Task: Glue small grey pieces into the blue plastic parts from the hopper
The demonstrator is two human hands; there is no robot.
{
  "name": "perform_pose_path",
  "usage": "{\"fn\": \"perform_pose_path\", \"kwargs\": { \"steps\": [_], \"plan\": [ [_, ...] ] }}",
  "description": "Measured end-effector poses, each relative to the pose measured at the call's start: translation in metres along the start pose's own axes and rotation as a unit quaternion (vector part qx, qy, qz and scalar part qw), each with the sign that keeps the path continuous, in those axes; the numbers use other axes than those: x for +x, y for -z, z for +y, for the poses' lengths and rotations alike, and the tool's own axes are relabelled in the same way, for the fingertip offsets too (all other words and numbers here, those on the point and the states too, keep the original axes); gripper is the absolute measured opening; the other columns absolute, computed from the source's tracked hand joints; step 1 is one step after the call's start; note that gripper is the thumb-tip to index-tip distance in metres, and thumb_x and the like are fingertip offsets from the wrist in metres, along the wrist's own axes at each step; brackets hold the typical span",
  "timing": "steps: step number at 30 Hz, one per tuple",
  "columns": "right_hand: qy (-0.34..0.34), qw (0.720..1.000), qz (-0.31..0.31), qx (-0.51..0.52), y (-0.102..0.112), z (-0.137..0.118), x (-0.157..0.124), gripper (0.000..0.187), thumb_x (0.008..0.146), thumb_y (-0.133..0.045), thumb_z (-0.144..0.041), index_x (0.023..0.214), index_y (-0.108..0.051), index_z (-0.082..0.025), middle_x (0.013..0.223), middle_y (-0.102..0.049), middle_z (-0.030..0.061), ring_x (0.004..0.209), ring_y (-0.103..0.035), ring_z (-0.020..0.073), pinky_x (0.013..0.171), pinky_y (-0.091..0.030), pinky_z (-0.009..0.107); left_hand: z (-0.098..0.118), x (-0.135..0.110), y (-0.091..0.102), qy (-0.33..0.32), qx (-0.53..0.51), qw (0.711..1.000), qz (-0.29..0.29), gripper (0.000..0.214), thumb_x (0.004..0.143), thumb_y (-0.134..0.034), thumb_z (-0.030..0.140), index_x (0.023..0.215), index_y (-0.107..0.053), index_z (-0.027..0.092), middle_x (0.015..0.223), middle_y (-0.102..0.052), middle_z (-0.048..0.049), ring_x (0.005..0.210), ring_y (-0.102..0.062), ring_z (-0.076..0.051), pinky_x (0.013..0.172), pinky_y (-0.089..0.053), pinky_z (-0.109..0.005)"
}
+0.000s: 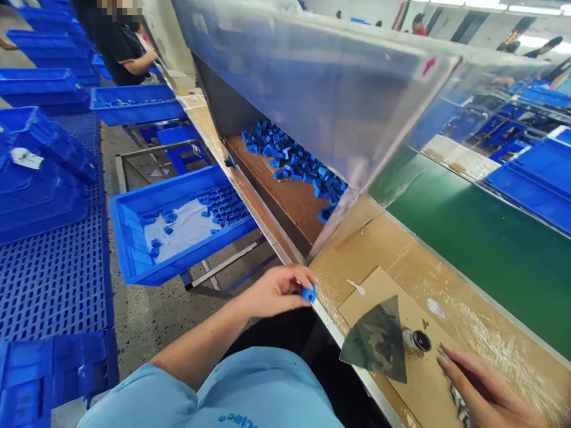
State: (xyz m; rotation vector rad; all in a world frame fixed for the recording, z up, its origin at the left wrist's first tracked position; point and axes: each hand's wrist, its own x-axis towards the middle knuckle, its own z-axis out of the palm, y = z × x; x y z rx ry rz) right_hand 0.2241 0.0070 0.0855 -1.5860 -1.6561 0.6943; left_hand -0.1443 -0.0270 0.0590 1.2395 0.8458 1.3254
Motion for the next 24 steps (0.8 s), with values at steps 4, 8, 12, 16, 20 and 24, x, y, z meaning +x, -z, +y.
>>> {"fn": "perform_pose_path", "kwargs": {
  "steps": [4, 8, 12, 16, 20, 24],
  "plan": [
    [0.024, 0.995, -0.014, 0.097, -0.028, -0.028, -0.008, 0.015, 0.065, -0.079, -0.038, 0.074, -0.078, -0.026, 0.079, -0.076, 0.0045, 0.073, -0.071, 0.0232, 0.061, -0.06, 0.03, -0.021, 0.002, -0.05, 0.064, -0.036, 0.995, -0.068, 0.019, 0.078, -0.073, 0.022, 0.087, -0.058, 0.016, 0.108, -0.065, -0.0086, 0.087, -0.064, -0.013, 0.078, -0.051, -0.027],
    [0.008, 0.987, -0.033, 0.159, -0.041, -0.04, -0.018, 0.011, 0.068, -0.079, -0.031, 0.078, -0.077, -0.026, 0.076, -0.075, 0.0031, 0.066, -0.07, 0.0181, 0.057, -0.06, 0.025, -0.042, 0.015, -0.082, 0.135, -0.075, 0.985, -0.081, 0.026, 0.073, -0.078, 0.026, 0.087, -0.058, 0.016, 0.098, -0.066, -0.0061, 0.084, -0.064, -0.013, 0.077, -0.049, -0.026],
    [-0.011, 0.981, -0.037, 0.19, -0.04, -0.035, -0.028, 0.011, 0.069, -0.079, -0.029, 0.079, -0.077, -0.025, 0.076, -0.075, 0.0032, 0.067, -0.07, 0.0173, 0.061, -0.061, 0.025, -0.052, 0.022, -0.101, 0.208, -0.136, 0.965, -0.086, 0.037, 0.07, -0.082, 0.033, 0.089, -0.055, 0.017, 0.082, -0.065, -0.0007, 0.076, -0.065, -0.012, 0.073, -0.05, -0.026],
    [-0.018, 0.981, -0.034, 0.188, -0.035, -0.028, -0.032, 0.01, 0.071, -0.079, -0.03, 0.08, -0.077, -0.025, 0.078, -0.074, 0.0034, 0.07, -0.07, 0.0174, 0.063, -0.061, 0.025, -0.051, 0.026, -0.111, 0.241, -0.173, 0.949, -0.108, 0.036, 0.077, -0.075, 0.041, 0.094, -0.055, 0.016, 0.084, -0.064, -0.0018, 0.075, -0.066, -0.014, 0.072, -0.051, -0.028],
    [-0.019, 0.982, -0.033, 0.185, -0.032, -0.026, -0.033, 0.011, 0.072, -0.078, -0.032, 0.081, -0.076, -0.025, 0.08, -0.074, 0.0037, 0.073, -0.07, 0.0186, 0.065, -0.062, 0.027, -0.049, 0.026, -0.117, 0.239, -0.174, 0.948, -0.12, 0.033, 0.079, -0.073, 0.039, 0.098, -0.058, 0.017, 0.096, -0.064, -0.0044, 0.075, -0.064, -0.012, 0.075, -0.051, -0.028],
    [-0.023, 0.98, -0.05, 0.19, -0.033, -0.027, -0.035, 0.011, 0.074, -0.077, -0.032, 0.082, -0.074, -0.024, 0.081, -0.074, 0.004, 0.072, -0.07, 0.0182, 0.065, -0.062, 0.028, -0.052, 0.026, -0.121, 0.23, -0.208, 0.944, -0.112, 0.035, 0.071, -0.081, 0.034, 0.089, -0.055, 0.018, 0.114, -0.06, -0.0053, 0.08, -0.064, -0.011, 0.077, -0.051, -0.028]
  ]
}}
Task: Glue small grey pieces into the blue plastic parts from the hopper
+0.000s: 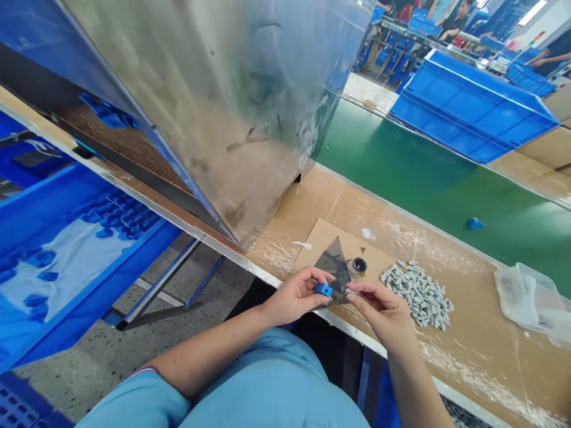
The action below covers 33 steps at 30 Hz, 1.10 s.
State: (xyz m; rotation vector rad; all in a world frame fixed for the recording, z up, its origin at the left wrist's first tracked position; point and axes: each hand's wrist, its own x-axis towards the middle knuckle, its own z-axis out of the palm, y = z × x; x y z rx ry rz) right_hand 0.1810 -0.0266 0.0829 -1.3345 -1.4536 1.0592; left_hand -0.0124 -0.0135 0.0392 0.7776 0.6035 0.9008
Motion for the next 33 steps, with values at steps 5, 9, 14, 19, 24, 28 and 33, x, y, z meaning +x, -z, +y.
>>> {"fn": "perform_pose_path", "kwargs": {
  "steps": [5, 9, 14, 19, 24, 28, 33],
  "plan": [
    [-0.025, 0.999, -0.009, 0.036, -0.001, 0.001, -0.001, 0.011, 0.074, -0.078, -0.029, 0.083, -0.073, -0.024, 0.08, -0.073, 0.0021, 0.071, -0.069, 0.0154, 0.067, -0.061, 0.025, -0.001, 0.002, 0.0, 0.009, 0.015, 1.0, 0.013, 0.034, 0.076, -0.076, 0.038, 0.094, -0.055, 0.017, 0.098, -0.062, -0.0034, 0.076, -0.064, -0.012, 0.075, -0.051, -0.028],
    [-0.036, 0.998, -0.005, 0.055, -0.002, 0.004, -0.002, 0.012, 0.073, -0.078, -0.029, 0.082, -0.073, -0.023, 0.079, -0.073, 0.0023, 0.07, -0.07, 0.0155, 0.067, -0.061, 0.025, -0.005, 0.002, 0.001, 0.009, 0.012, 1.0, 0.017, 0.039, 0.067, -0.083, 0.029, 0.09, -0.054, 0.017, 0.099, -0.063, -0.0026, 0.08, -0.06, -0.01, 0.075, -0.048, -0.024],
    [-0.032, 0.999, -0.002, 0.032, -0.001, 0.005, -0.003, 0.01, 0.075, -0.075, -0.027, 0.085, -0.073, -0.024, 0.081, -0.073, 0.0025, 0.071, -0.069, 0.0161, 0.067, -0.061, 0.027, -0.009, 0.002, 0.002, 0.01, 0.028, 0.999, 0.03, 0.033, 0.07, -0.08, 0.023, 0.089, -0.054, 0.017, 0.109, -0.063, -0.0054, 0.087, -0.059, -0.011, 0.077, -0.048, -0.024],
    [0.01, 0.998, -0.025, -0.063, 0.004, 0.003, -0.001, 0.017, 0.081, -0.068, -0.03, 0.096, -0.075, -0.027, 0.088, -0.072, 0.005, 0.08, -0.068, 0.0187, 0.069, -0.058, 0.03, -0.008, 0.002, 0.001, 0.002, 0.031, 0.999, 0.032, 0.03, 0.07, -0.078, 0.018, 0.089, -0.055, 0.017, 0.114, -0.06, -0.0061, 0.089, -0.06, -0.011, 0.078, -0.048, -0.024],
    [-0.042, 0.999, 0.005, -0.029, 0.007, 0.01, -0.002, 0.015, 0.081, -0.069, -0.038, 0.09, -0.074, -0.027, 0.091, -0.074, 0.0045, 0.087, -0.068, 0.0195, 0.08, -0.056, 0.033, -0.007, 0.002, 0.0, 0.008, 0.048, 0.998, 0.036, 0.028, 0.07, -0.076, 0.017, 0.089, -0.056, 0.017, 0.116, -0.06, -0.0069, 0.09, -0.06, -0.012, 0.08, -0.049, -0.025],
    [-0.111, 0.986, 0.059, 0.109, 0.008, 0.016, -0.002, 0.025, 0.075, -0.075, -0.047, 0.085, -0.069, -0.025, 0.09, -0.076, 0.0045, 0.081, -0.069, 0.0171, 0.077, -0.056, 0.031, -0.008, 0.004, 0.0, 0.007, 0.061, 0.997, 0.045, 0.03, 0.069, -0.077, 0.02, 0.092, -0.058, 0.017, 0.111, -0.061, -0.0055, 0.089, -0.06, -0.012, 0.08, -0.05, -0.026],
    [-0.153, 0.966, 0.05, 0.2, 0.006, 0.014, -0.004, 0.029, 0.069, -0.08, -0.045, 0.084, -0.068, -0.024, 0.094, -0.076, 0.0051, 0.075, -0.07, 0.0161, 0.077, -0.057, 0.031, -0.007, 0.004, -0.002, 0.034, 0.064, 0.997, 0.038, 0.033, 0.074, -0.075, 0.025, 0.101, -0.06, 0.017, 0.09, -0.063, -0.002, 0.076, -0.063, -0.011, 0.073, -0.051, -0.025]
  ]
}}
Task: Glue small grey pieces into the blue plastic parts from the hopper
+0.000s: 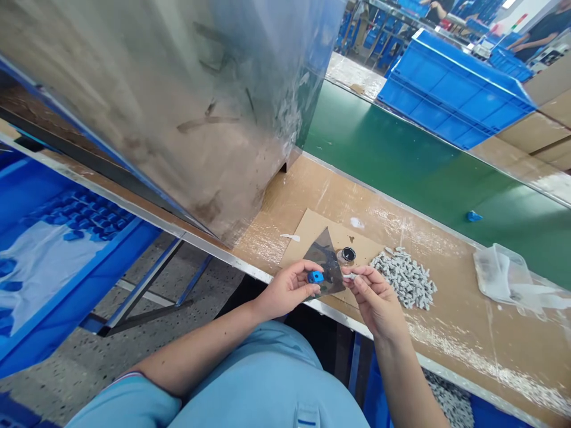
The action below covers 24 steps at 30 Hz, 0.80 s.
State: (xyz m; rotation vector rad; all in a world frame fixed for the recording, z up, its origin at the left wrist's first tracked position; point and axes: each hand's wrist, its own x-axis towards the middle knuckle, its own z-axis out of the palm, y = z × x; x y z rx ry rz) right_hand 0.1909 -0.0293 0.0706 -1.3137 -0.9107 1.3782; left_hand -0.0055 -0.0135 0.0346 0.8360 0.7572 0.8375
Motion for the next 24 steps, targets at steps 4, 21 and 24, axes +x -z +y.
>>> {"fn": "perform_pose_path", "kwargs": {
  "steps": [4, 21, 24],
  "plan": [
    [-0.023, 1.0, -0.012, 0.013, -0.002, -0.001, -0.003, 0.027, 0.068, -0.081, -0.044, 0.085, -0.072, -0.025, 0.096, -0.076, 0.0054, 0.075, -0.07, 0.0161, 0.076, -0.059, 0.031, 0.002, -0.001, -0.001, 0.006, 0.016, 1.0, -0.004, 0.032, 0.077, -0.073, 0.026, 0.105, -0.061, 0.016, 0.081, -0.063, -0.0006, 0.074, -0.063, -0.012, 0.072, -0.051, -0.025],
    [-0.041, 0.998, 0.034, -0.038, -0.005, 0.006, -0.01, 0.038, 0.065, -0.083, -0.048, 0.095, -0.077, -0.024, 0.081, -0.077, 0.0054, 0.07, -0.073, 0.0192, 0.074, -0.063, 0.036, -0.006, 0.0, -0.001, 0.0, -0.014, 0.999, -0.029, 0.035, 0.078, -0.074, 0.036, 0.107, -0.066, 0.017, 0.099, -0.066, -0.0052, 0.084, -0.066, -0.015, 0.088, -0.053, -0.032],
    [-0.026, 0.995, 0.034, -0.089, -0.005, 0.005, -0.013, 0.036, 0.069, -0.078, -0.051, 0.093, -0.077, -0.024, 0.08, -0.077, 0.0059, 0.07, -0.073, 0.0211, 0.074, -0.063, 0.037, -0.009, 0.0, -0.002, -0.018, -0.001, 0.999, -0.035, 0.033, 0.08, -0.072, 0.035, 0.108, -0.067, 0.017, 0.104, -0.065, -0.0065, 0.09, -0.066, -0.017, 0.09, -0.053, -0.033]
  ]
}}
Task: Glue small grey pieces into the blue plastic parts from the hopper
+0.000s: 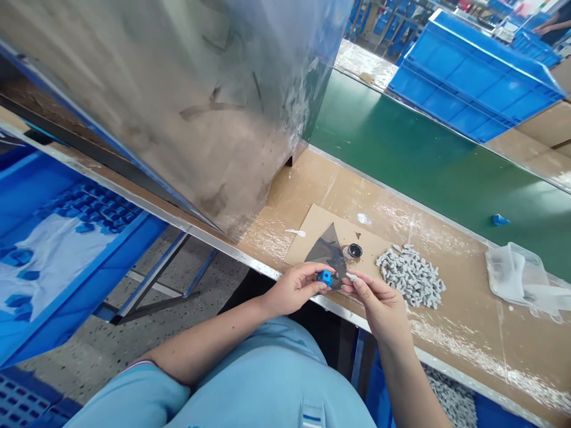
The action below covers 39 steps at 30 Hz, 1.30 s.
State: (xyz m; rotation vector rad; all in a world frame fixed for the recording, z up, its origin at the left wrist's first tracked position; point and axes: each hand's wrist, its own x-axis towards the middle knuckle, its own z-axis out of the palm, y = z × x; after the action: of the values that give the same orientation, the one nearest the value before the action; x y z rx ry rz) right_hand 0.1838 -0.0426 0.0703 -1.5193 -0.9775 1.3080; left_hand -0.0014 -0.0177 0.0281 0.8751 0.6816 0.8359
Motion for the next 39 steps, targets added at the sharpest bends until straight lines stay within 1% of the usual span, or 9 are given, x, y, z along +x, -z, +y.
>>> {"fn": "perform_pose_path", "kwargs": {
  "steps": [4, 9, 13, 16, 23, 28, 33, 36, 39],
  "plan": [
    [0.062, 0.994, -0.007, -0.084, -0.001, -0.003, -0.004, 0.027, 0.076, -0.074, -0.045, 0.095, -0.077, -0.026, 0.081, -0.077, 0.004, 0.074, -0.074, 0.022, 0.075, -0.063, 0.037, -0.002, 0.0, 0.002, -0.049, 0.066, 0.997, 0.003, 0.028, 0.085, -0.066, 0.032, 0.109, -0.068, 0.019, 0.113, -0.062, -0.0086, 0.099, -0.063, -0.019, 0.092, -0.052, -0.033],
    [0.142, 0.975, -0.015, -0.168, -0.001, -0.007, -0.009, 0.02, 0.081, -0.07, -0.038, 0.098, -0.077, -0.029, 0.078, -0.076, 0.0027, 0.07, -0.072, 0.02, 0.069, -0.062, 0.032, 0.002, 0.0, 0.005, -0.121, 0.172, 0.978, 0.009, 0.024, 0.088, -0.06, 0.025, 0.111, -0.068, 0.02, 0.115, -0.063, -0.0101, 0.108, -0.061, -0.021, 0.097, -0.049, -0.034],
    [0.165, 0.964, -0.005, -0.211, -0.001, -0.008, -0.013, 0.019, 0.082, -0.068, -0.037, 0.096, -0.076, -0.026, 0.074, -0.075, 0.0026, 0.065, -0.072, 0.02, 0.062, -0.061, 0.029, 0.004, 0.0, 0.006, -0.159, 0.216, 0.963, 0.003, 0.024, 0.089, -0.058, 0.022, 0.111, -0.068, 0.021, 0.113, -0.067, -0.0096, 0.109, -0.062, -0.021, 0.098, -0.049, -0.035],
    [0.176, 0.956, 0.015, -0.236, -0.001, -0.008, -0.015, 0.018, 0.082, -0.068, -0.038, 0.092, -0.074, -0.024, 0.076, -0.075, 0.0033, 0.064, -0.072, 0.0203, 0.063, -0.061, 0.03, 0.004, -0.001, 0.005, -0.156, 0.206, 0.966, -0.004, 0.025, 0.09, -0.057, 0.023, 0.112, -0.067, 0.021, 0.115, -0.068, -0.0092, 0.109, -0.064, -0.021, 0.095, -0.052, -0.033],
    [0.262, 0.898, 0.012, -0.354, 0.0, -0.012, -0.019, 0.016, 0.089, -0.061, -0.035, 0.095, -0.072, -0.026, 0.082, -0.076, 0.0023, 0.068, -0.073, 0.0201, 0.065, -0.061, 0.03, 0.004, 0.001, 0.005, -0.189, 0.236, 0.953, -0.022, 0.024, 0.09, -0.056, 0.019, 0.111, -0.067, 0.02, 0.116, -0.069, -0.0092, 0.115, -0.062, -0.021, 0.101, -0.048, -0.035],
    [0.376, 0.831, 0.007, -0.41, -0.006, -0.02, -0.019, 0.015, 0.094, -0.055, -0.031, 0.093, -0.068, -0.024, 0.082, -0.076, 0.0012, 0.068, -0.073, 0.0163, 0.063, -0.06, 0.023, 0.002, 0.003, 0.007, -0.251, 0.279, 0.926, -0.029, 0.025, 0.091, -0.054, 0.016, 0.114, -0.065, 0.018, 0.113, -0.069, -0.0103, 0.112, -0.063, -0.02, 0.099, -0.05, -0.035],
    [0.431, 0.779, 0.004, -0.455, -0.008, -0.023, -0.02, 0.018, 0.098, -0.049, -0.028, 0.094, -0.064, -0.022, 0.081, -0.076, 0.0017, 0.069, -0.073, 0.0145, 0.068, -0.058, 0.021, 0.001, 0.001, 0.009, -0.267, 0.348, 0.898, -0.043, 0.026, 0.093, -0.052, 0.018, 0.117, -0.063, 0.018, 0.11, -0.062, -0.0112, 0.106, -0.062, -0.018, 0.094, -0.052, -0.032],
    [0.441, 0.769, -0.012, -0.463, -0.007, -0.022, -0.02, 0.017, 0.099, -0.048, -0.025, 0.095, -0.064, -0.021, 0.079, -0.075, 0.0017, 0.068, -0.072, 0.014, 0.067, -0.057, 0.02, 0.005, -0.002, 0.011, -0.261, 0.391, 0.88, -0.058, 0.028, 0.095, -0.048, 0.019, 0.119, -0.061, 0.017, 0.109, -0.06, -0.0115, 0.105, -0.061, -0.018, 0.092, -0.052, -0.031],
    [0.43, 0.779, -0.011, -0.455, -0.006, -0.019, -0.02, 0.018, 0.099, -0.048, -0.027, 0.094, -0.065, -0.021, 0.079, -0.076, 0.0016, 0.068, -0.072, 0.0142, 0.064, -0.057, 0.02, 0.011, -0.004, 0.012, -0.261, 0.398, 0.878, -0.059, 0.024, 0.094, -0.051, 0.022, 0.116, -0.06, 0.015, 0.108, -0.062, -0.0119, 0.106, -0.06, -0.019, 0.094, -0.051, -0.032]
  ]
}}
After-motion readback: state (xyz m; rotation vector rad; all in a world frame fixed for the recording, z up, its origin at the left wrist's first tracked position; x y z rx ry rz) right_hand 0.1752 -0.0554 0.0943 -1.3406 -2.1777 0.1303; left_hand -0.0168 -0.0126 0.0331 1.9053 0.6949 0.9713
